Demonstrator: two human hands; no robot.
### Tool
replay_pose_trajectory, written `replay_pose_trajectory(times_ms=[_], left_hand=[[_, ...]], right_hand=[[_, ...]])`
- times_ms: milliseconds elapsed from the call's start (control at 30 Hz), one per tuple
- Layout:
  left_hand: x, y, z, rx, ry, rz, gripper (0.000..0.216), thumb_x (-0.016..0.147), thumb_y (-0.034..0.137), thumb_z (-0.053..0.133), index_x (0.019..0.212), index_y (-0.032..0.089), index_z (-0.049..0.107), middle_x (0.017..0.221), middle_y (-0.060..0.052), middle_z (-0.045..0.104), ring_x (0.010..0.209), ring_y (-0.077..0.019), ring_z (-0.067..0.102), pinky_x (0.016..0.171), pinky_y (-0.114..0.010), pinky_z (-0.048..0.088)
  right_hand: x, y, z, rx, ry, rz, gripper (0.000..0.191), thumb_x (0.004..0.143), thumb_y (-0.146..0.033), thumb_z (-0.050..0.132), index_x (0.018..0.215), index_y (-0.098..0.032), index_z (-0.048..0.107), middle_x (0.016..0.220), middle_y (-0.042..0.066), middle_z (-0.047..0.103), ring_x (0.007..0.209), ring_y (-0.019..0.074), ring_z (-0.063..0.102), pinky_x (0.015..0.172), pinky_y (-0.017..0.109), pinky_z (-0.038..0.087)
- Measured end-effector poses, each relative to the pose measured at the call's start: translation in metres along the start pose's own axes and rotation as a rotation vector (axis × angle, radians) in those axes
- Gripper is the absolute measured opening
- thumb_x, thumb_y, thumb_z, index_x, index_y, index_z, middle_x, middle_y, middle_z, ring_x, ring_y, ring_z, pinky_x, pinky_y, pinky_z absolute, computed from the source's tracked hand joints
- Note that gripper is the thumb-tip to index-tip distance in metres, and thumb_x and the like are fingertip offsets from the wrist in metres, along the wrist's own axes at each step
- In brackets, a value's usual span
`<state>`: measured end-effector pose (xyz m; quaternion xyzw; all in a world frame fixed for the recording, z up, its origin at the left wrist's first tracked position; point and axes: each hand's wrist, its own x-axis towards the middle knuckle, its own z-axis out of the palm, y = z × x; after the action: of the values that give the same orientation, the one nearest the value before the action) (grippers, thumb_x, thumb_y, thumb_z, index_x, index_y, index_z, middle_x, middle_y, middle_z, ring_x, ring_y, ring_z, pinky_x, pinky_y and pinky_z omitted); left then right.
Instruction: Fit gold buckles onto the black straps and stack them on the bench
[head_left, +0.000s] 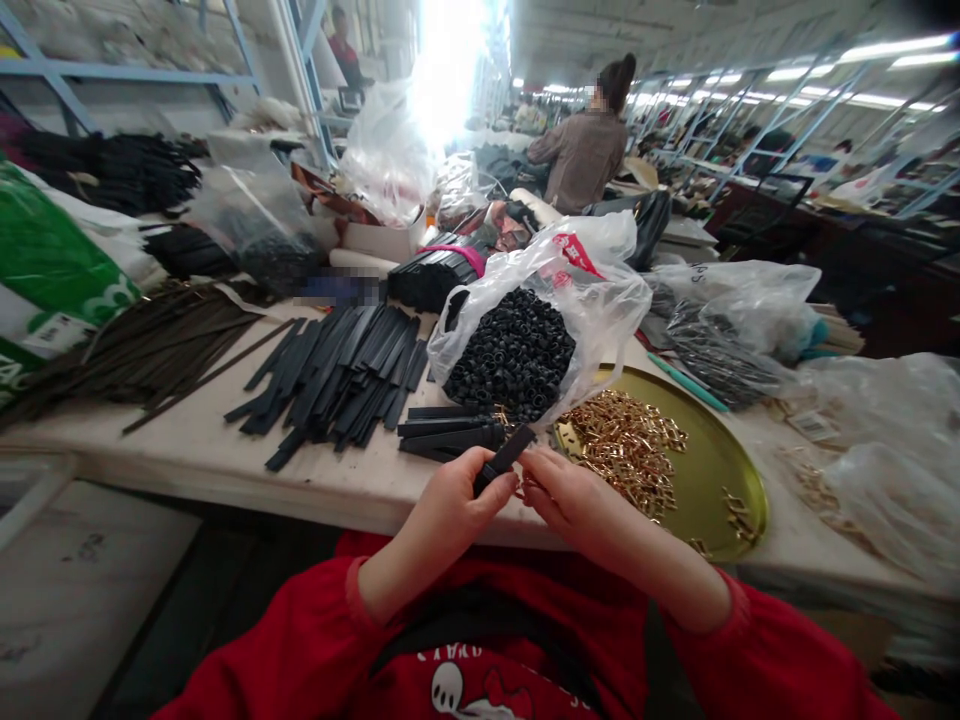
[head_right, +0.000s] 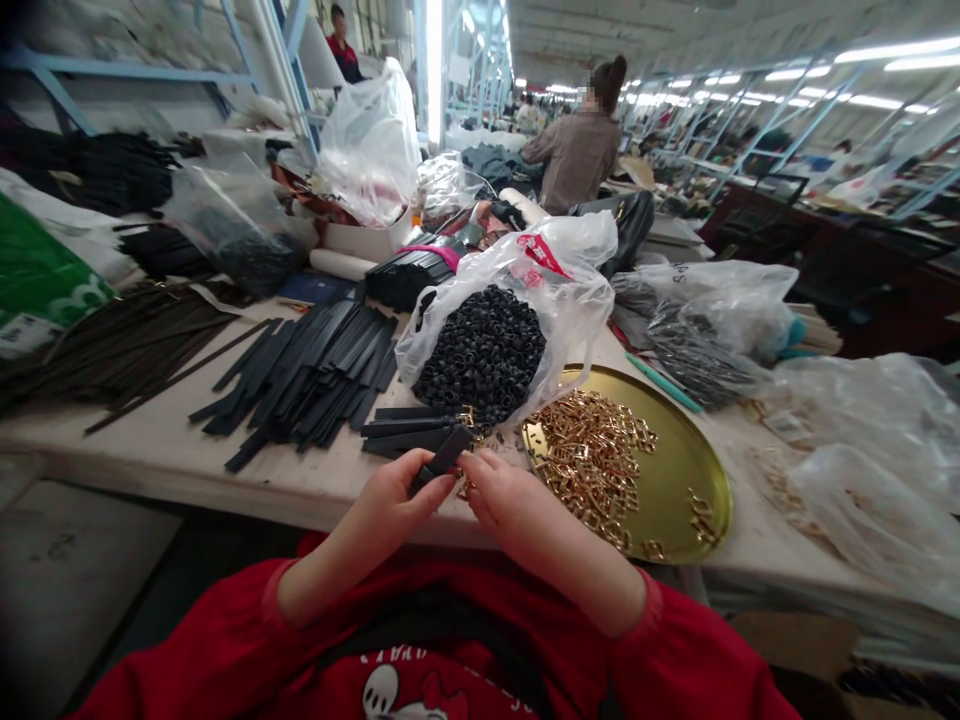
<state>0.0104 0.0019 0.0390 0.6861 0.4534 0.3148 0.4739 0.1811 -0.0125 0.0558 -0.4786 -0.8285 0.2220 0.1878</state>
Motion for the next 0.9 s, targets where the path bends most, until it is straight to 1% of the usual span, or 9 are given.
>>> replay_pose_trajectory(times_ms=[100,267,367,433,500,600,733,800,900], left_hand=[[-0.003,0.003,0.001,-0.019,0.003,0.012,0.021,0.082,0.034,0.050,0.086,0.015,0.059,0.077,0.000,0.065,0.067,-0.0124,0.055,0.062,-0.022,0.043],[-0.006,0.004,0.005,-0.002,-0.018,0.030,0.022,0.083,0.034,0.050,0.087,0.015,0.060,0.076,0.000,0.064,0.066,-0.0121,0.056,0.060,-0.021,0.042],[-0.006,0.002,0.007,0.081,-0.028,0.055,0.020,0.083,0.031,0.050,0.091,0.016,0.060,0.080,-0.001,0.066,0.071,-0.0139,0.058,0.063,-0.022,0.042],[-0.006,0.001,0.007,0.161,-0.026,0.066,0.020,0.083,0.030,0.049,0.094,0.017,0.060,0.083,-0.003,0.067,0.073,-0.0155,0.060,0.064,-0.023,0.041],[-0.006,0.000,0.007,0.247,-0.036,0.068,0.020,0.083,0.029,0.048,0.094,0.017,0.060,0.082,-0.004,0.067,0.073,-0.0169,0.060,0.063,-0.024,0.041],[-0.005,-0.002,0.007,0.351,-0.061,0.045,0.018,0.082,0.027,0.047,0.090,0.017,0.060,0.079,-0.005,0.067,0.071,-0.0187,0.061,0.061,-0.025,0.040],[-0.002,-0.006,0.010,0.346,-0.090,0.024,0.016,0.082,0.028,0.047,0.085,0.017,0.059,0.078,-0.005,0.067,0.071,-0.0189,0.061,0.061,-0.025,0.040],[0.000,-0.010,0.012,0.335,-0.086,0.009,0.016,0.082,0.029,0.047,0.084,0.017,0.058,0.077,-0.005,0.066,0.070,-0.0185,0.060,0.060,-0.025,0.040],[0.002,-0.015,0.013,0.330,-0.078,-0.026,0.015,0.082,0.029,0.047,0.083,0.018,0.058,0.076,-0.004,0.066,0.069,-0.0183,0.060,0.059,-0.024,0.039]], right_hand=[[-0.001,-0.002,0.003,0.103,0.020,0.006,0.036,0.078,-0.008,0.043,0.112,-0.018,0.049,0.099,0.009,0.059,0.087,0.0196,0.056,0.077,0.034,0.046],[-0.004,0.006,0.012,0.291,0.048,0.120,0.055,0.076,-0.010,0.046,0.130,-0.017,0.036,0.079,0.002,0.059,0.067,0.0141,0.056,0.063,0.027,0.047],[-0.004,0.010,0.016,0.270,0.075,0.128,0.058,0.074,-0.010,0.045,0.131,-0.015,0.034,0.077,0.002,0.060,0.064,0.0134,0.056,0.062,0.026,0.048],[-0.004,0.010,0.015,0.182,0.088,0.119,0.058,0.074,-0.008,0.045,0.131,-0.016,0.036,0.082,0.004,0.063,0.070,0.0157,0.059,0.067,0.029,0.049],[-0.003,0.009,0.014,0.082,0.096,0.088,0.057,0.075,-0.008,0.044,0.131,-0.016,0.037,0.096,0.009,0.065,0.086,0.0198,0.061,0.077,0.035,0.049],[-0.003,0.008,0.012,-0.014,0.085,0.026,0.053,0.079,-0.011,0.043,0.131,-0.017,0.038,0.115,0.013,0.060,0.103,0.0237,0.057,0.088,0.041,0.045],[-0.003,0.011,0.015,0.019,0.030,0.035,0.051,0.081,-0.012,0.040,0.132,-0.019,0.037,0.120,0.013,0.057,0.105,0.0225,0.057,0.086,0.039,0.046],[-0.003,0.014,0.018,0.084,0.022,0.081,0.054,0.079,-0.011,0.041,0.132,-0.019,0.036,0.111,0.012,0.061,0.095,0.0206,0.060,0.078,0.035,0.048],[-0.002,0.018,0.024,0.190,0.026,0.187,0.057,0.077,-0.012,0.044,0.133,-0.017,0.034,0.078,0.003,0.064,0.064,0.0155,0.058,0.059,0.027,0.046]])
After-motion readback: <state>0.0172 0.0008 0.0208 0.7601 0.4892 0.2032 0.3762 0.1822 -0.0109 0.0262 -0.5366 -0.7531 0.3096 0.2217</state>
